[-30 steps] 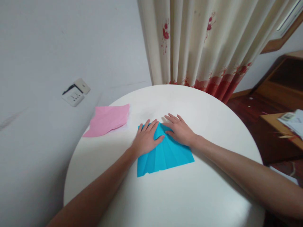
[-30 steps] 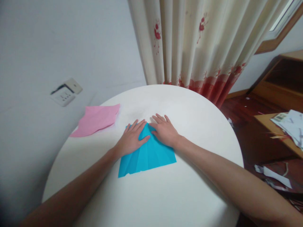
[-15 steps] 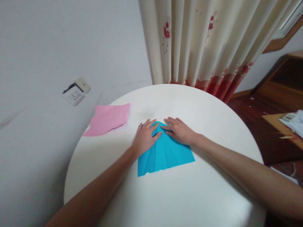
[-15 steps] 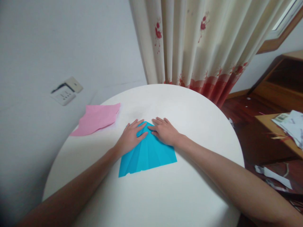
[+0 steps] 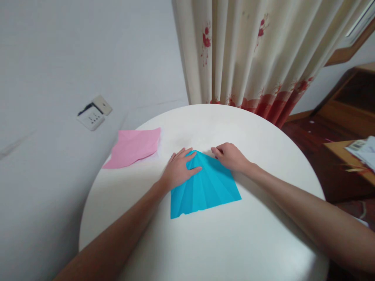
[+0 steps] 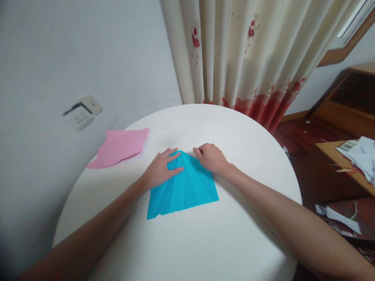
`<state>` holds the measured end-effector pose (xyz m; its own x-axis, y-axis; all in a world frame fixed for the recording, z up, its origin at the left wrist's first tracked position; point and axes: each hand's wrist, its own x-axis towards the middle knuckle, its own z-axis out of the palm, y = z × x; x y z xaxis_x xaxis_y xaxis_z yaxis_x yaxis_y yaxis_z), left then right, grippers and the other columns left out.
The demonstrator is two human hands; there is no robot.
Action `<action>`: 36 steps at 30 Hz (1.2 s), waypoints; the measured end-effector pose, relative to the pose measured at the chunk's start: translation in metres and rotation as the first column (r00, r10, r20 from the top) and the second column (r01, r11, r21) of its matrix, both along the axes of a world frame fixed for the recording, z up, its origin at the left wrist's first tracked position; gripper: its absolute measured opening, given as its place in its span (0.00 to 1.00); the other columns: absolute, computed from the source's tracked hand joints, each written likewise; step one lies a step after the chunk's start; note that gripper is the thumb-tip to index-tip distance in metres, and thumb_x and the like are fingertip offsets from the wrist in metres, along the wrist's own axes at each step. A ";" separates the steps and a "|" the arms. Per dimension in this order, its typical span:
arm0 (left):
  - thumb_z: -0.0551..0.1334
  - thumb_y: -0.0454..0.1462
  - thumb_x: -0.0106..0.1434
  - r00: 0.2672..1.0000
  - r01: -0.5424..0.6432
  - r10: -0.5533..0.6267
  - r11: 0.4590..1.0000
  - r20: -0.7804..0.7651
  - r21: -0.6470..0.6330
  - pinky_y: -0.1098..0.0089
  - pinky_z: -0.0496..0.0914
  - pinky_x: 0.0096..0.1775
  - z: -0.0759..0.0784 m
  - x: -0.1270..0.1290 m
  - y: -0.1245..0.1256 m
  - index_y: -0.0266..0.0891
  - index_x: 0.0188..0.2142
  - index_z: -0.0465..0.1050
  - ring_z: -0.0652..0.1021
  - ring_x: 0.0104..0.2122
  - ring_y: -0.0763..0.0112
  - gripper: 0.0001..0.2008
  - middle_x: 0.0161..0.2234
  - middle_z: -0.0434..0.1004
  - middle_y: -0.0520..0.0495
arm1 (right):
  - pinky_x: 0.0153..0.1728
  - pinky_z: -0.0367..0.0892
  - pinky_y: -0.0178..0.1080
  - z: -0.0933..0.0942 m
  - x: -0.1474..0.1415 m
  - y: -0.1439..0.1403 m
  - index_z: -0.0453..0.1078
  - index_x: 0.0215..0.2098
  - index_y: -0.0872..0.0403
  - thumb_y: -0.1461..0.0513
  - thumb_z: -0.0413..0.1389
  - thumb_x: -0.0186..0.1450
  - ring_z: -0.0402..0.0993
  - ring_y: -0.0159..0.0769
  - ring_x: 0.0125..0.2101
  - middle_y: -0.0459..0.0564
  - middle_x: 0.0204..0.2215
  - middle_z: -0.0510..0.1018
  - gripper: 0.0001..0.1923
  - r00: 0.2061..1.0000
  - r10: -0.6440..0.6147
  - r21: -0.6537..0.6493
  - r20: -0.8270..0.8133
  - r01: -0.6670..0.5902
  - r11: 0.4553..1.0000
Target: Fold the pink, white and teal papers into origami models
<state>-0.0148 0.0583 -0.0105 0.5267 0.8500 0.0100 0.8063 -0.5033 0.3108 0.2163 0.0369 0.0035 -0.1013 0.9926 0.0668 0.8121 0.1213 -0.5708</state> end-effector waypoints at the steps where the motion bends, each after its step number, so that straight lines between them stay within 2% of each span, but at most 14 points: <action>1: 0.58 0.58 0.64 1.000 -0.001 0.001 1.000 0.003 -0.001 0.42 0.46 0.66 0.000 0.000 0.000 0.48 0.64 0.63 0.53 0.69 0.49 0.33 0.69 0.55 0.48 | 0.33 0.64 0.38 0.000 0.000 0.001 0.77 0.27 0.56 0.53 0.46 0.73 0.75 0.40 0.28 0.57 0.28 0.82 0.26 0.999 0.002 -0.026 -0.054 -0.003 1.000; 5: 0.58 0.58 0.64 1.000 0.000 0.000 1.000 0.015 0.000 0.41 0.47 0.65 0.000 -0.001 0.000 0.47 0.64 0.63 0.54 0.69 0.49 0.34 0.69 0.55 0.48 | 0.34 0.67 0.38 -0.004 0.000 0.001 0.79 0.29 0.58 0.49 0.44 0.73 0.77 0.40 0.30 0.58 0.31 0.83 0.30 0.956 0.044 -0.070 -0.291 -0.068 0.995; 8: 0.58 0.58 0.63 1.000 0.001 -0.001 1.000 0.024 0.000 0.42 0.47 0.65 0.000 -0.001 0.001 0.47 0.64 0.63 0.54 0.69 0.50 0.35 0.69 0.56 0.47 | 0.34 0.69 0.38 -0.008 -0.004 0.000 0.80 0.34 0.59 0.45 0.43 0.72 0.77 0.39 0.29 0.57 0.30 0.83 0.33 0.877 0.106 -0.087 -0.469 -0.165 0.982; 11: 0.59 0.57 0.63 1.000 -0.006 0.006 1.000 0.025 -0.007 0.42 0.47 0.65 0.000 0.000 0.001 0.47 0.64 0.63 0.54 0.69 0.50 0.34 0.69 0.56 0.46 | 0.35 0.70 0.38 -0.010 -0.007 -0.003 0.80 0.36 0.61 0.44 0.42 0.72 0.77 0.37 0.29 0.56 0.29 0.83 0.34 0.830 0.163 -0.054 -0.533 -0.225 0.973; 16: 0.60 0.55 0.64 0.999 -0.002 0.002 1.000 0.032 0.004 0.42 0.49 0.65 0.001 -0.001 0.000 0.48 0.64 0.64 0.55 0.68 0.50 0.32 0.68 0.57 0.47 | 0.44 0.70 0.39 -0.008 -0.010 -0.006 0.80 0.37 0.56 0.47 0.43 0.73 0.78 0.38 0.38 0.53 0.38 0.83 0.29 0.856 0.310 0.112 -0.413 -0.290 0.951; 22: 0.58 0.52 0.66 0.999 0.005 -0.007 0.999 0.033 0.052 0.48 0.53 0.65 -0.006 -0.003 0.004 0.48 0.63 0.66 0.57 0.68 0.53 0.28 0.67 0.59 0.48 | 0.50 0.68 0.42 -0.003 -0.014 -0.010 0.80 0.38 0.55 0.50 0.43 0.74 0.76 0.41 0.45 0.54 0.43 0.82 0.27 0.897 0.394 0.146 -0.201 -0.370 0.918; 28: 0.56 0.45 0.69 0.998 -0.023 0.015 0.993 0.068 0.115 0.56 0.57 0.65 -0.009 -0.002 0.005 0.46 0.61 0.68 0.62 0.65 0.59 0.23 0.65 0.64 0.48 | 0.55 0.64 0.43 -0.007 -0.015 -0.010 0.80 0.38 0.54 0.53 0.43 0.75 0.73 0.42 0.49 0.54 0.47 0.80 0.25 0.888 0.457 0.221 -0.046 -0.437 0.872; 31: 0.53 0.42 0.71 0.998 -0.021 0.012 0.988 0.060 0.151 0.53 0.56 0.65 -0.006 0.000 0.001 0.45 0.63 0.65 0.63 0.65 0.59 0.22 0.65 0.64 0.48 | 0.56 0.63 0.45 -0.008 -0.013 -0.010 0.80 0.39 0.54 0.53 0.45 0.75 0.72 0.43 0.52 0.55 0.51 0.78 0.23 0.889 0.457 0.221 0.028 -0.451 0.865; 36: 0.49 0.42 0.73 0.995 0.096 -0.093 0.982 -0.026 0.165 0.49 0.49 0.66 -0.004 0.002 -0.005 0.49 0.62 0.66 0.57 0.68 0.60 0.21 0.67 0.61 0.52 | 0.56 0.62 0.49 -0.011 -0.010 -0.008 0.81 0.37 0.52 0.55 0.49 0.73 0.69 0.46 0.54 0.55 0.53 0.76 0.19 0.882 0.461 0.207 0.093 -0.470 0.858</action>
